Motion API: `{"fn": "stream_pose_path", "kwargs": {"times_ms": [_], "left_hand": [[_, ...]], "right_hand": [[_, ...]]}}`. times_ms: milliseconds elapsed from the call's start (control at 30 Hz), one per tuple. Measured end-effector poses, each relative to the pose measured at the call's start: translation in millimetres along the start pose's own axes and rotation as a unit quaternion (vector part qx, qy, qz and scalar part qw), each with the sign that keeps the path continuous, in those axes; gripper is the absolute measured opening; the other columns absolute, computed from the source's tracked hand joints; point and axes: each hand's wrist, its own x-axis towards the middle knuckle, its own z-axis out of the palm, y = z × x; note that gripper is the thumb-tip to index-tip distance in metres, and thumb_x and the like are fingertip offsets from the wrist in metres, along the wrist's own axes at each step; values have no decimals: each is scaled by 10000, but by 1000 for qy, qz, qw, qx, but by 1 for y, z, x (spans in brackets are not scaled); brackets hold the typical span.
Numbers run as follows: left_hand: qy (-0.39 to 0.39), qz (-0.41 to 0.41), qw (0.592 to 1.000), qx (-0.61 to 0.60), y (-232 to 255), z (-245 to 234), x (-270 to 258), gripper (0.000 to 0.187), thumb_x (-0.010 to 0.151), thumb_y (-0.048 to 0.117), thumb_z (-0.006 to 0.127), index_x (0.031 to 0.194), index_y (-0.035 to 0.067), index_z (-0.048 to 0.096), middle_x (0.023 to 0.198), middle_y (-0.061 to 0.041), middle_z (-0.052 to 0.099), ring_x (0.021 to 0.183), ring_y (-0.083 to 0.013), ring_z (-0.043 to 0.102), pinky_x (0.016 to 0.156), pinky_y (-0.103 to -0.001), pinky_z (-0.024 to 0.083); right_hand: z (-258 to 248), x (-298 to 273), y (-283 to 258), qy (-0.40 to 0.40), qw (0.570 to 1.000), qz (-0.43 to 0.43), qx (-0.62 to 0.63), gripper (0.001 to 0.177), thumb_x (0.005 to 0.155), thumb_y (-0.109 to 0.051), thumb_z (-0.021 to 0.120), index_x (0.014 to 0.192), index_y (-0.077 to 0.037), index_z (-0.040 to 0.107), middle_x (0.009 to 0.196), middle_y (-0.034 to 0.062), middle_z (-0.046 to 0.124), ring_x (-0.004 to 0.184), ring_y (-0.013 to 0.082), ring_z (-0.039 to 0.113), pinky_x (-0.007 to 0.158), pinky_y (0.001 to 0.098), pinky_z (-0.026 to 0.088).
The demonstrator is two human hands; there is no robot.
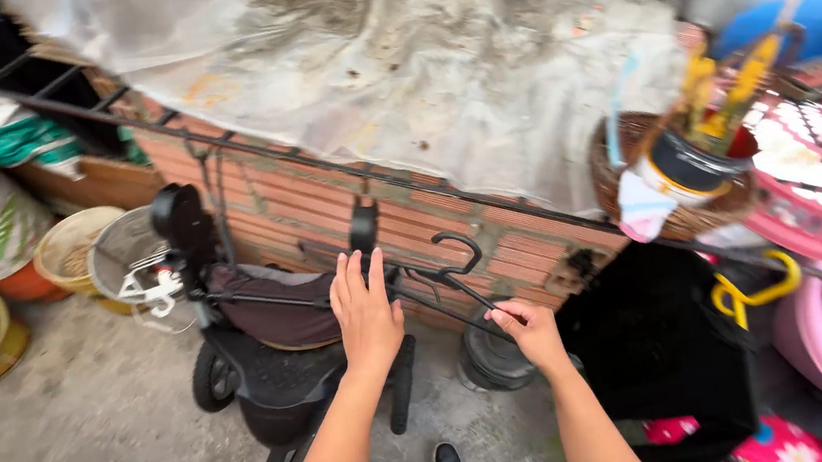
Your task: The person picks up several garments from a laundry basin, secures them onto plastic hangers, and hangs them onto a clothesline on a terrace. They handle a red jersey and black trousers individually, ensuring each is properly attached before moving to the next item.
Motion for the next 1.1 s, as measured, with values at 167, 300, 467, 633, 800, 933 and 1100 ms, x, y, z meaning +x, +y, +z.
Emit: {"fn": "stream_pose_path", "kwargs": {"times_ms": [167, 300, 467, 633, 800, 933, 1100], "left_hand": [[-133, 145, 973, -119, 101, 80, -32, 351, 784, 96, 740, 1128, 69, 677, 1119, -114, 675, 1165, -324, 570, 1042, -511, 386], [-240, 220, 915, -239, 227, 110, -67, 144, 796, 55, 688, 922, 96, 745, 872, -104, 726, 887, -336, 662, 799, -460, 488], [-322, 344, 836, -281, 403, 163, -142, 84, 822, 69, 691, 875, 119, 732, 848, -76, 720, 911, -295, 681, 832, -430, 509], [-331, 368, 780, -382, 540, 195, -209, 297, 797, 61, 719, 1090, 110, 710, 1017, -78, 703, 1076, -286, 643, 935, -438, 492], [-211, 252, 852, -407, 612, 221, -223, 606, 815, 70, 738, 1383, 102, 530, 1362, -115, 508, 1315, -333, 501, 1085, -525, 374], [-185, 165, 874, -417, 630, 282, -212, 665, 801, 62, 734, 1419, 45, 488, 1369, -174, 480, 1309, -377, 485, 1044, -519, 384], [-302, 142, 892, -304, 652, 392, -179, 736, 804, 181, 776, 1458, 127, 442, 1355, -146, 471, 1270, -367, 502, 965, -539, 458]], "right_hand": [[-152, -119, -7, 69, 995, 37, -56, 169, 919, -170, 734, 973, -20, 794, 810, 21, 680, 753, 110, 627, 696, 282, 501], [-237, -212, -24, 164, 979, 116, -46, 222, 885, -151, 779, 1061, -18, 756, 832, -5, 673, 707, 70, 565, 647, 254, 480], [-343, -309, -36, 224, 959, 167, -47, 287, 903, -188, 747, 1166, -72, 752, 779, -28, 699, 688, 43, 583, 624, 235, 492], [-458, -407, -4, 253, 939, 149, -176, 301, 919, -225, 726, 1171, -63, 758, 827, -54, 744, 788, 20, 638, 726, 228, 510], [-553, -467, 38, 409, 865, 255, -142, 306, 1002, -270, 693, 1204, -58, 779, 826, -21, 711, 757, 64, 535, 708, 258, 437], [-587, -444, 58, 436, 882, 134, -118, 357, 984, -268, 721, 1257, -38, 707, 975, -30, 697, 866, 51, 573, 786, 240, 482], [-617, -402, 97, 438, 877, 166, -103, 429, 969, -268, 719, 1342, -65, 656, 874, -12, 626, 812, 76, 550, 752, 253, 472]]}}
